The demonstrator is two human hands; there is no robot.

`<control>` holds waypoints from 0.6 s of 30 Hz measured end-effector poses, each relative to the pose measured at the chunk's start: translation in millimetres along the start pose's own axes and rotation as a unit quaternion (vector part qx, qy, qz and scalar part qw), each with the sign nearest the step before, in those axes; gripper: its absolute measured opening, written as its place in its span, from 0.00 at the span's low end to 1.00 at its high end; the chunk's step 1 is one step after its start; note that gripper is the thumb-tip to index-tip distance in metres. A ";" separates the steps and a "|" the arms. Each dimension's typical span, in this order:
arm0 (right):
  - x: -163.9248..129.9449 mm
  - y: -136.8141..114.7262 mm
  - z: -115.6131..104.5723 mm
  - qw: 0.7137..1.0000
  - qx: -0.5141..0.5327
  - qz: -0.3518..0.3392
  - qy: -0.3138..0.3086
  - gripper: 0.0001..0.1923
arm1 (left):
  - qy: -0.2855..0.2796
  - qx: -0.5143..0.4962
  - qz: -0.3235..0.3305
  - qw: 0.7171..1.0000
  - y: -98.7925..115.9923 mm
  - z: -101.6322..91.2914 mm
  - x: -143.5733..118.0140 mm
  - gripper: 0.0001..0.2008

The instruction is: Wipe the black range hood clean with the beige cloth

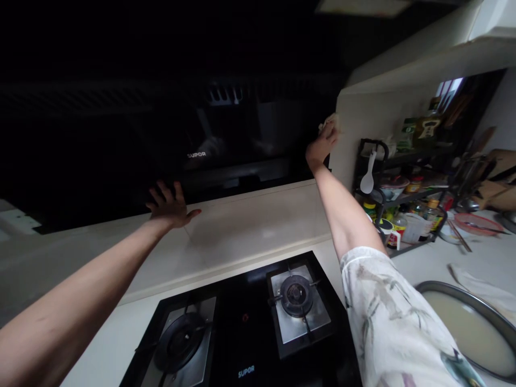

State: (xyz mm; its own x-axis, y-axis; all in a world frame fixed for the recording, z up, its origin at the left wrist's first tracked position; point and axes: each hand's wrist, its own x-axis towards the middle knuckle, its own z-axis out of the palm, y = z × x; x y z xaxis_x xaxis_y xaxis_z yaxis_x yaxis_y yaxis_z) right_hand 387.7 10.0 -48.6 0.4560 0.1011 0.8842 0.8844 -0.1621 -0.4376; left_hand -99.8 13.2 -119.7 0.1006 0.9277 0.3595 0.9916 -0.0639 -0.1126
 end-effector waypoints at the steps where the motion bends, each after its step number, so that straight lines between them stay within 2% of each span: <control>1: -7.2 -6.6 5.9 0.999 -0.001 0.046 0.015 0.31 | 0.001 -0.002 0.000 1.000 0.3 0.0 -0.1 0.61; 3: -30.5 -29.4 16.5 0.990 0.005 0.136 0.041 0.32 | 0.003 -0.007 0.001 1.000 0.6 0.1 -0.2 0.61; 4: -45.1 -43.8 20.4 0.988 0.016 0.148 0.049 0.32 | 0.002 -0.007 0.002 1.000 0.6 0.1 -0.3 0.61; 5: -60.5 -59.0 22.8 0.990 0.032 0.129 0.044 0.33 | 0.003 -0.004 0.003 1.000 0.4 0.2 -0.4 0.61; 6: -76.2 -73.6 23.7 0.995 0.044 0.089 0.022 0.34 | 0.002 0.001 0.004 1.000 0.1 0.2 -0.5 0.61; 8: -106.4 -97.5 20.3 0.995 0.055 -0.037 -0.076 0.34 | 0.002 0.015 0.006 1.000 -0.7 0.6 -0.5 0.59; 10: -132.7 -109.8 11.6 0.967 0.061 -0.166 -0.181 0.33 | 0.006 0.025 0.009 1.000 -1.5 1.6 -0.3 0.56; 12: -152.7 -109.5 0.8 0.925 0.067 -0.264 -0.267 0.32 | 0.008 0.031 0.009 0.999 -2.5 3.2 0.5 0.56; 15: -166.2 -90.3 -11.6 0.878 0.065 -0.326 -0.345 0.32 | 0.009 0.037 0.005 0.999 -4.4 6.4 2.5 0.55; 16: -165.4 -80.2 -13.8 0.872 0.063 -0.329 -0.357 0.32 | 0.011 0.037 0.005 0.999 -5.2 7.3 3.3 0.55; 18: -156.7 -55.2 -16.4 0.880 0.057 -0.309 -0.355 0.32 | 0.013 0.034 0.005 0.999 -6.5 8.8 4.7 0.55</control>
State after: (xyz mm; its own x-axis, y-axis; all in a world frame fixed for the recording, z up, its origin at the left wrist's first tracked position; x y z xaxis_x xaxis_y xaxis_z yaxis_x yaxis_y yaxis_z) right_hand 265.7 -12.9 -160.3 -0.2052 0.7296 0.6523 0.9710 0.2353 0.0421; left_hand -106.5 21.3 -125.4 0.1135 0.9171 0.3821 0.9828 -0.0471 -0.1787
